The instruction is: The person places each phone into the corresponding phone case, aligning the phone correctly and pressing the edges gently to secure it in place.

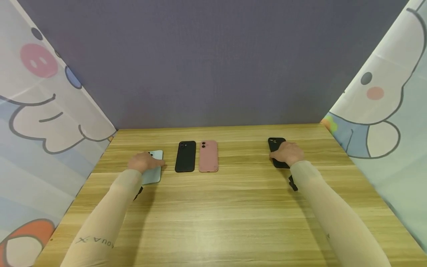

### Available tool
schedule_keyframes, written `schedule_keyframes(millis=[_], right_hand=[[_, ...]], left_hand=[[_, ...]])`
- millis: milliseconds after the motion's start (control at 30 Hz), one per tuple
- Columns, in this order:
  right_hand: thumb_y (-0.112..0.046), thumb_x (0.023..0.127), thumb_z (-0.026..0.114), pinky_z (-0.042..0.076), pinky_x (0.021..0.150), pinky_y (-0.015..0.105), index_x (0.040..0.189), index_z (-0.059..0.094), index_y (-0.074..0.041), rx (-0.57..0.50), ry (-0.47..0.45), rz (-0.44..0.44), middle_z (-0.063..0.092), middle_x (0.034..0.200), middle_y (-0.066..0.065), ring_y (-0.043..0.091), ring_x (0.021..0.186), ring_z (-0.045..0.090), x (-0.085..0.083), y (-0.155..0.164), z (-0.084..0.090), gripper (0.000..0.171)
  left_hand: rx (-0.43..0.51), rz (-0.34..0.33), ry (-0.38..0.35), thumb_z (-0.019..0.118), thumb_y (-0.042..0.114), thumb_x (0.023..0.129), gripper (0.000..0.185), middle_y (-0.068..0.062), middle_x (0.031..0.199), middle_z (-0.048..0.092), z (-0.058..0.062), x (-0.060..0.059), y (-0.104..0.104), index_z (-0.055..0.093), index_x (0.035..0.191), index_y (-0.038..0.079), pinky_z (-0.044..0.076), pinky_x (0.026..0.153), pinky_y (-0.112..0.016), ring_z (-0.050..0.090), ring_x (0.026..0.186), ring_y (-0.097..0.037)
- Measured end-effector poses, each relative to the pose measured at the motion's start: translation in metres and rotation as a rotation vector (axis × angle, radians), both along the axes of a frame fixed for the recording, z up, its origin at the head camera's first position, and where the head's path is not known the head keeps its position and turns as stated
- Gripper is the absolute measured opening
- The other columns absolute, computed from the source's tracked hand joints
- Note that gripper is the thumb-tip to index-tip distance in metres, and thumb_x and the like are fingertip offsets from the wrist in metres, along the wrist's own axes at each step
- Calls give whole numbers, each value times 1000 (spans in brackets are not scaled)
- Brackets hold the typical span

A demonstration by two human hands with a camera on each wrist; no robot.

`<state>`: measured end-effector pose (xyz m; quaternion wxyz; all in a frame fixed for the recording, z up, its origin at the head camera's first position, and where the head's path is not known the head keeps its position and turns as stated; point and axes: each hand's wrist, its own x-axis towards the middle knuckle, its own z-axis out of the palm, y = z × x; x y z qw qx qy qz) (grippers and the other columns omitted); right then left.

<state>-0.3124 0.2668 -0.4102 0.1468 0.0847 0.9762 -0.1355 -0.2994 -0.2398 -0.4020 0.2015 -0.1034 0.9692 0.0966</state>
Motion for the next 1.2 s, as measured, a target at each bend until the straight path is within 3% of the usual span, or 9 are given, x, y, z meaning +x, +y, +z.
schedule_keyframes(millis=[200, 367, 533, 700, 867, 1033, 1200], right_hand=[[-52, 92, 62, 49, 64, 42, 100, 71, 2, -4, 13, 23, 56, 118, 34, 39, 95, 55, 0, 2, -1, 55], [-54, 92, 61, 50, 66, 47, 103, 71, 2, -3, 24, 46, 52, 123, 39, 43, 99, 53, 2, 1, -4, 58], [-55, 91, 62, 48, 64, 47, 94, 70, -2, -31, 35, 56, 51, 122, 39, 42, 94, 52, 4, -2, -6, 54], [-54, 91, 63, 49, 65, 48, 98, 70, 2, -27, 44, 64, 51, 122, 40, 43, 94, 52, 5, -2, -6, 57], [-54, 92, 62, 49, 71, 52, 107, 70, 5, -37, 31, 69, 50, 126, 41, 47, 102, 52, 6, -2, -5, 62], [-55, 92, 61, 50, 75, 56, 119, 65, 9, -39, 28, 69, 46, 131, 43, 52, 108, 52, 5, -2, -6, 70], [-55, 92, 61, 49, 79, 58, 126, 60, 12, -52, 32, 65, 45, 133, 43, 52, 111, 51, 5, -1, -5, 75]], left_hand=[[-30, -3, 8, 53, 68, 91, 98, -39, 135, 51, -4, -2, 3, 47, 140, -17, 54, 81, -45, 59, 104, -39], [-24, -3, 16, 51, 68, 91, 98, -38, 131, 54, -6, -3, 3, 49, 138, -17, 53, 74, -42, 59, 97, -37], [-6, -14, 43, 49, 70, 91, 97, -31, 118, 60, -5, -4, 6, 52, 134, -16, 50, 63, -37, 57, 85, -30], [75, 6, 81, 51, 68, 90, 90, -26, 107, 61, -4, -5, 10, 54, 128, -14, 51, 59, -36, 59, 80, -29], [167, 25, 128, 52, 68, 88, 86, -24, 108, 61, -6, -6, 10, 55, 127, -9, 48, 61, -34, 56, 82, -29], [251, 18, 165, 51, 68, 88, 75, -17, 97, 62, -12, -10, 9, 60, 110, -3, 44, 58, -31, 55, 74, -24], [358, 66, 195, 53, 61, 89, 62, -13, 94, 60, -12, -11, 9, 60, 100, 1, 47, 58, -30, 55, 73, -22]])
